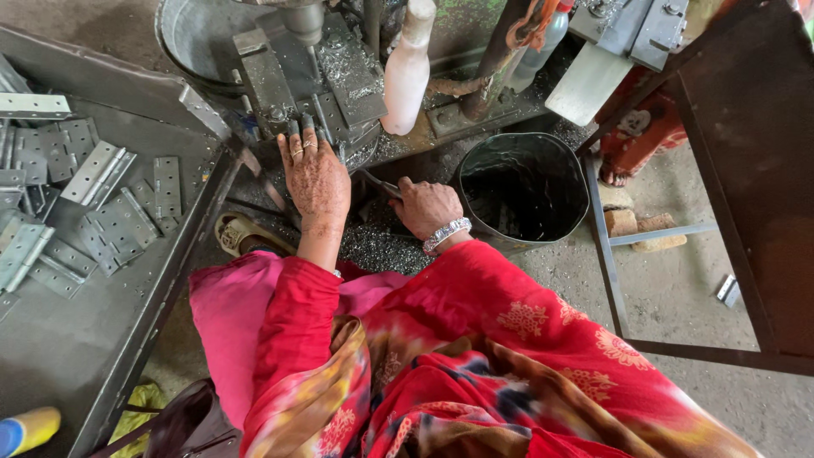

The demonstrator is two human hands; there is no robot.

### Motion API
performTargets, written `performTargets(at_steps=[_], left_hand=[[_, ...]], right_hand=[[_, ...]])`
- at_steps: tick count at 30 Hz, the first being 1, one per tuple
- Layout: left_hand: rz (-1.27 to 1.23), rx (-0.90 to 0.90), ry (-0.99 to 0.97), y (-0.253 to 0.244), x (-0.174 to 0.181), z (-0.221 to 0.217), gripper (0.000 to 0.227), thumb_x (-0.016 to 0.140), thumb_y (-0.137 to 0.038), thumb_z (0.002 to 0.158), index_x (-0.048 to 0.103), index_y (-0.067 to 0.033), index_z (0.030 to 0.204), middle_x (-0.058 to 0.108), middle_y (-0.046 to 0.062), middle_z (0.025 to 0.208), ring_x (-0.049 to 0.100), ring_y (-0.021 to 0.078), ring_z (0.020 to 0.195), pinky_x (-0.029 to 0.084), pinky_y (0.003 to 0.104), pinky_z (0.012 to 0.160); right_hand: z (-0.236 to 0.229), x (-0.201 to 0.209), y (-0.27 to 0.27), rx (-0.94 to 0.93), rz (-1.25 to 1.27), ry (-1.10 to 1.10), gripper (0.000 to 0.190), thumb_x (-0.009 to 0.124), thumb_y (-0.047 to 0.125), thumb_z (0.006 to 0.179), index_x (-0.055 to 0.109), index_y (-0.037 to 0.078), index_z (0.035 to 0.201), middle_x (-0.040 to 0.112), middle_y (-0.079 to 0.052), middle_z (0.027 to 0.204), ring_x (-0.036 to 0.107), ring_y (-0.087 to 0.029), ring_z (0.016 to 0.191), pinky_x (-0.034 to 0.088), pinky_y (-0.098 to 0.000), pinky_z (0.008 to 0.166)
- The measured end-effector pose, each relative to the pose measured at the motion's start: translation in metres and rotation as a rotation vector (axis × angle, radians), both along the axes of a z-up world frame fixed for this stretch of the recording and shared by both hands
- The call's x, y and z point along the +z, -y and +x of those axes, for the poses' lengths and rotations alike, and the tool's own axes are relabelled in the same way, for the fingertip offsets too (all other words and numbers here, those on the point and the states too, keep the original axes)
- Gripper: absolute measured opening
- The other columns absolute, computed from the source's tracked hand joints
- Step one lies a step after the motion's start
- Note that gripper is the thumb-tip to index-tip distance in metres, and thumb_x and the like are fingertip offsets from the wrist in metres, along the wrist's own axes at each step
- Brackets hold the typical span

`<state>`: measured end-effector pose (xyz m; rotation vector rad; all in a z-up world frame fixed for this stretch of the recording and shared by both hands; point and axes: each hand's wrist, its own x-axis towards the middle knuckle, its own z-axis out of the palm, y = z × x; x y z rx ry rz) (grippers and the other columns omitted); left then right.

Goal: The person operates a drill press to drill holes into small metal plates. They pick up plates from a tray, position them under the drill, activate the machine, and then place the finished plates into a bucket.

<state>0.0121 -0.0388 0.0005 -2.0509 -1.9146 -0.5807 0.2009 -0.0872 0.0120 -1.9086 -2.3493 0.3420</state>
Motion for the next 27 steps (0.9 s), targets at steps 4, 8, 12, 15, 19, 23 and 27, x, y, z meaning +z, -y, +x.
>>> performTargets(at_steps=[4, 8, 12, 15, 19, 23, 27], left_hand=[[-0.006, -0.01, -0.004, -0.001, 0.003, 0.0, 0.041, 0.055, -0.022, 0.102, 0.068, 0.0109, 0.123, 0.057, 0.019, 0.146, 0.048, 0.0352, 0.137, 0.023, 0.049, 0.125], [0.034, -0.018, -0.034, 0.001, 0.006, -0.001, 0.044, 0.057, -0.025, 0.101, 0.068, 0.0102, 0.124, 0.057, 0.018, 0.146, 0.047, 0.0349, 0.14, 0.023, 0.049, 0.125], [0.052, -0.021, -0.049, 0.0, 0.007, -0.001, 0.046, 0.059, -0.027, 0.098, 0.068, 0.01, 0.124, 0.058, 0.018, 0.145, 0.047, 0.0355, 0.139, 0.023, 0.049, 0.123], [0.056, -0.012, -0.083, 0.002, 0.007, -0.002, 0.041, 0.059, -0.023, 0.101, 0.07, 0.0084, 0.124, 0.06, 0.018, 0.145, 0.048, 0.035, 0.14, 0.023, 0.049, 0.126], [-0.017, -0.013, -0.038, -0.005, 0.009, -0.001, 0.036, 0.058, -0.021, 0.101, 0.072, 0.0084, 0.116, 0.062, 0.021, 0.137, 0.05, 0.037, 0.137, 0.023, 0.05, 0.125], [0.056, -0.002, -0.007, -0.022, 0.008, -0.004, 0.03, 0.056, -0.015, 0.1, 0.073, 0.0065, 0.112, 0.062, 0.019, 0.141, 0.051, 0.0365, 0.135, 0.024, 0.05, 0.125], [0.066, 0.012, -0.018, -0.033, -0.001, -0.005, 0.036, 0.057, -0.02, 0.098, 0.073, 0.0084, 0.113, 0.062, 0.021, 0.139, 0.051, 0.0387, 0.133, 0.023, 0.052, 0.122]], right_hand=[[0.0, 0.002, 0.0, 0.002, -0.028, 0.006, 0.036, 0.064, 0.043, 0.096, 0.063, 0.009, 0.104, 0.075, -0.017, 0.085, 0.073, -0.037, 0.082, 0.056, -0.0498, 0.072], [0.001, 0.002, -0.001, 0.013, -0.061, -0.015, 0.04, 0.065, 0.046, 0.094, 0.061, 0.008, 0.107, 0.075, -0.018, 0.089, 0.072, -0.039, 0.086, 0.056, -0.0515, 0.074], [0.006, -0.003, -0.008, 0.059, -0.135, -0.028, 0.049, 0.067, 0.05, 0.092, 0.058, 0.007, 0.114, 0.074, -0.02, 0.095, 0.072, -0.041, 0.092, 0.055, -0.0524, 0.078], [0.01, -0.011, -0.013, 0.113, -0.171, -0.067, 0.056, 0.067, 0.053, 0.09, 0.055, 0.006, 0.119, 0.074, -0.023, 0.098, 0.071, -0.043, 0.096, 0.054, -0.0531, 0.082], [0.017, -0.018, -0.022, 0.16, -0.218, -0.102, 0.063, 0.068, 0.055, 0.088, 0.052, 0.005, 0.123, 0.072, -0.025, 0.102, 0.069, -0.045, 0.099, 0.054, -0.0544, 0.083], [0.019, -0.023, -0.027, 0.207, -0.228, -0.137, 0.064, 0.068, 0.057, 0.089, 0.052, 0.004, 0.12, 0.072, -0.026, 0.102, 0.069, -0.046, 0.098, 0.054, -0.0554, 0.084], [0.02, -0.024, -0.025, 0.175, -0.214, -0.118, 0.059, 0.067, 0.056, 0.091, 0.052, 0.006, 0.12, 0.072, -0.026, 0.099, 0.069, -0.047, 0.096, 0.054, -0.0562, 0.082]])
